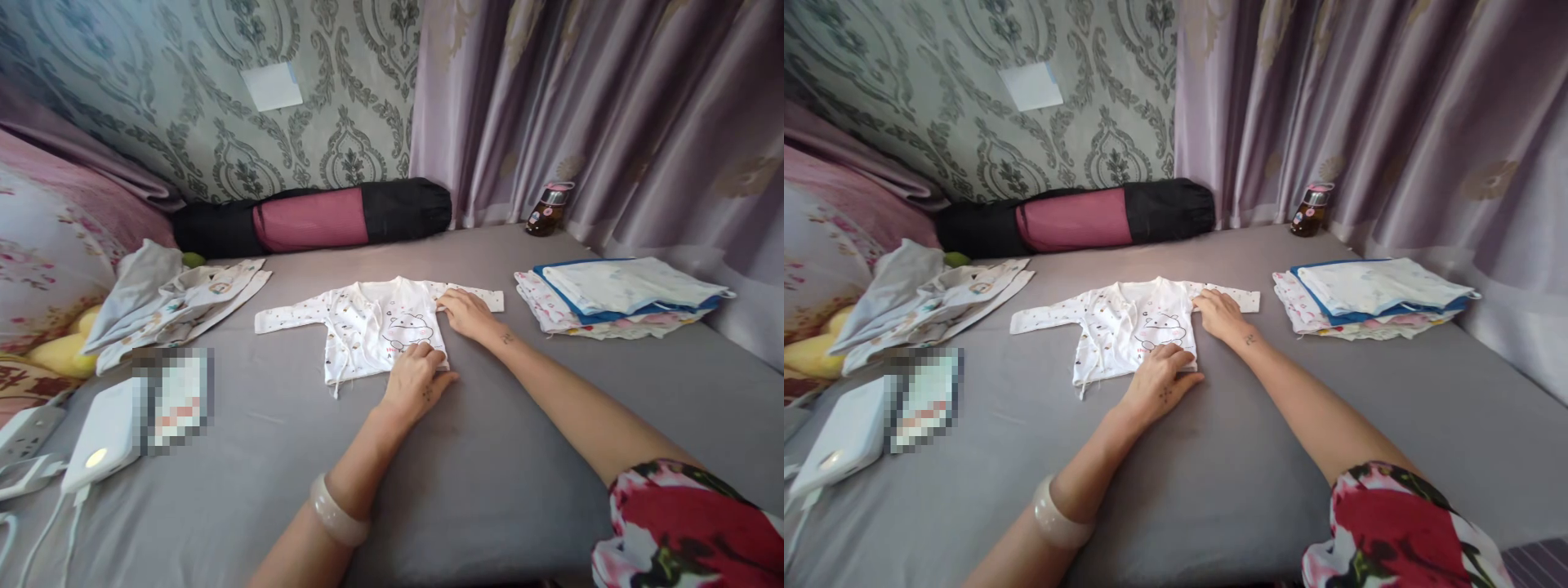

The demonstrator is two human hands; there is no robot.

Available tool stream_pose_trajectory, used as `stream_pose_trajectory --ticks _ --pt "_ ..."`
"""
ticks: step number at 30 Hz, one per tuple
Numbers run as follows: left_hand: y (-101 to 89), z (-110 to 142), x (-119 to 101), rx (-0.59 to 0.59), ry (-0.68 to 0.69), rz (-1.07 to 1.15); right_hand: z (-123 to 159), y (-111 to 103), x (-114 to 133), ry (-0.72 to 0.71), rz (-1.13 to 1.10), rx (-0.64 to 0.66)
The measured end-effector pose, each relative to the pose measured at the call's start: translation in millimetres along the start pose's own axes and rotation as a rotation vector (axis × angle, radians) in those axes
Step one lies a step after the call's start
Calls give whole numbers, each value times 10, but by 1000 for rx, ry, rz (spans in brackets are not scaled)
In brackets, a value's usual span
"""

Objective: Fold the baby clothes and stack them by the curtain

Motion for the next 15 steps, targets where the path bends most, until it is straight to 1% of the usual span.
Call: stream_pose_trajectory --ticks 5,9,12,15 --pt "112 -12 23 -16 1 -81 -23 50 -55 -188 143 41" --pt "86 -38 40 -37 -12 -120 -52 54 -124 -253 203 43" --pt "39 -40 69 -42 -46 -48 -66 21 -135 -213 174 65" --pt "20 -20 40 -10 22 13 -119 -40 -99 -68 138 103"
Point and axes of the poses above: each hand's wrist, its own z-axis away from the middle knuckle, its own y-axis out of the palm, x = y × z, the point moved 5 cm from there along -z, towards the middle knuckle, and after that the axes turned 5 degrees about -y, right-handed, at the moved point
